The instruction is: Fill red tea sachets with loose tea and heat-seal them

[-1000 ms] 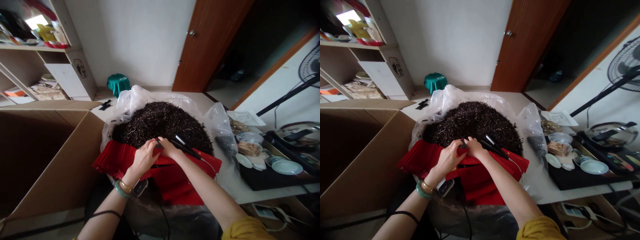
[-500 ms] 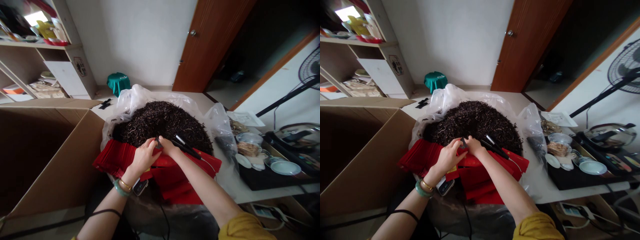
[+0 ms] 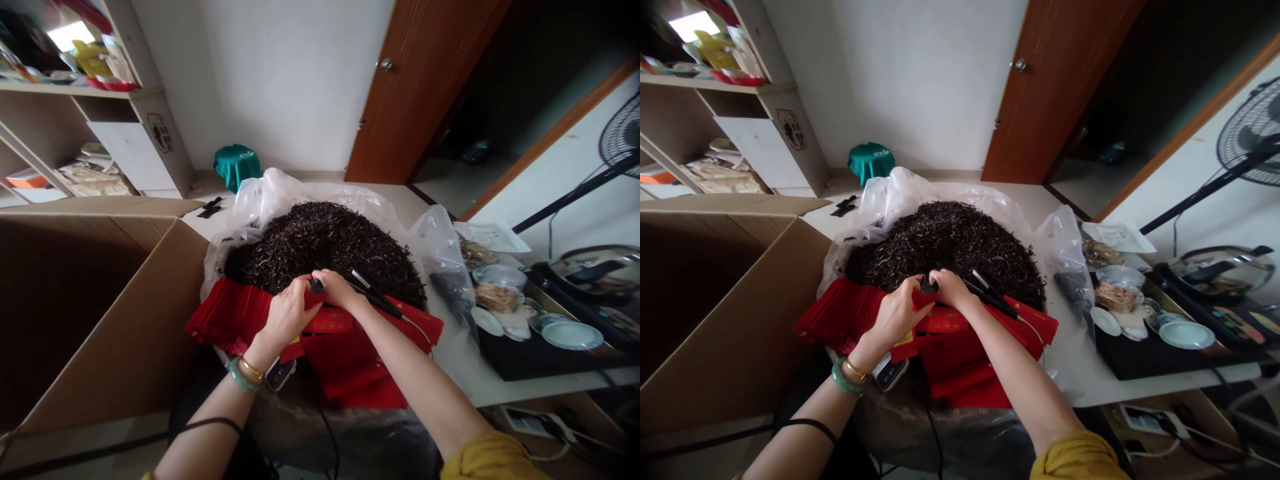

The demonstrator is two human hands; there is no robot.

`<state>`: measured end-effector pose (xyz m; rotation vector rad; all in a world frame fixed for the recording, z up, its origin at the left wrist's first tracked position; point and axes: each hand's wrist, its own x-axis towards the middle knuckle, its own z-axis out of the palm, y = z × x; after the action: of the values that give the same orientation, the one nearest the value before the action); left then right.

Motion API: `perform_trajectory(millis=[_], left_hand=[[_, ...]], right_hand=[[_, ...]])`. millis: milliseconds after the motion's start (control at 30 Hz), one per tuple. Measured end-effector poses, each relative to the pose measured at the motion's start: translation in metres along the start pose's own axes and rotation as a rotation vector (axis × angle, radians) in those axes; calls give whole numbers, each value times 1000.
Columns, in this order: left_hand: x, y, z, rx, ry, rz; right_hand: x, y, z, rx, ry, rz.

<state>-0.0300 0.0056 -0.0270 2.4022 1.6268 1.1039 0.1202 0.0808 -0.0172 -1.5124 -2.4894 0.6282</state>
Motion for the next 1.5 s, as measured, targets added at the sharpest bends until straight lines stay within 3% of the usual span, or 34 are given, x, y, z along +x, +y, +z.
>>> perform_trajectory(millis=[167, 267, 367, 467, 633, 900, 1100, 1267, 1500], left_hand=[[0, 0, 1, 6, 13, -5], [0, 0, 2, 24, 0, -19], [0, 0, 4, 25, -14, -32], [1, 1, 3, 23, -39, -55], [2, 3, 1, 61, -112, -100], [3, 0, 4, 49, -45, -58], [4, 1, 1, 50, -31, -105], [5, 1, 3, 31, 30, -55], [2, 0, 7, -39, 62, 2]], right_hand=[[-1, 5, -23, 190, 174, 63], [-9, -3, -44, 393, 249, 66], [-23, -21, -62, 848, 214, 14], [-33, -39, -69, 1006, 194, -14], [-32, -45, -57, 959, 230, -2], [-22, -34, -43, 657, 368, -72], [-27, -31, -47, 517, 352, -107], [-34, -32, -51, 371, 364, -202], [-35, -38, -55, 320, 246, -211]])
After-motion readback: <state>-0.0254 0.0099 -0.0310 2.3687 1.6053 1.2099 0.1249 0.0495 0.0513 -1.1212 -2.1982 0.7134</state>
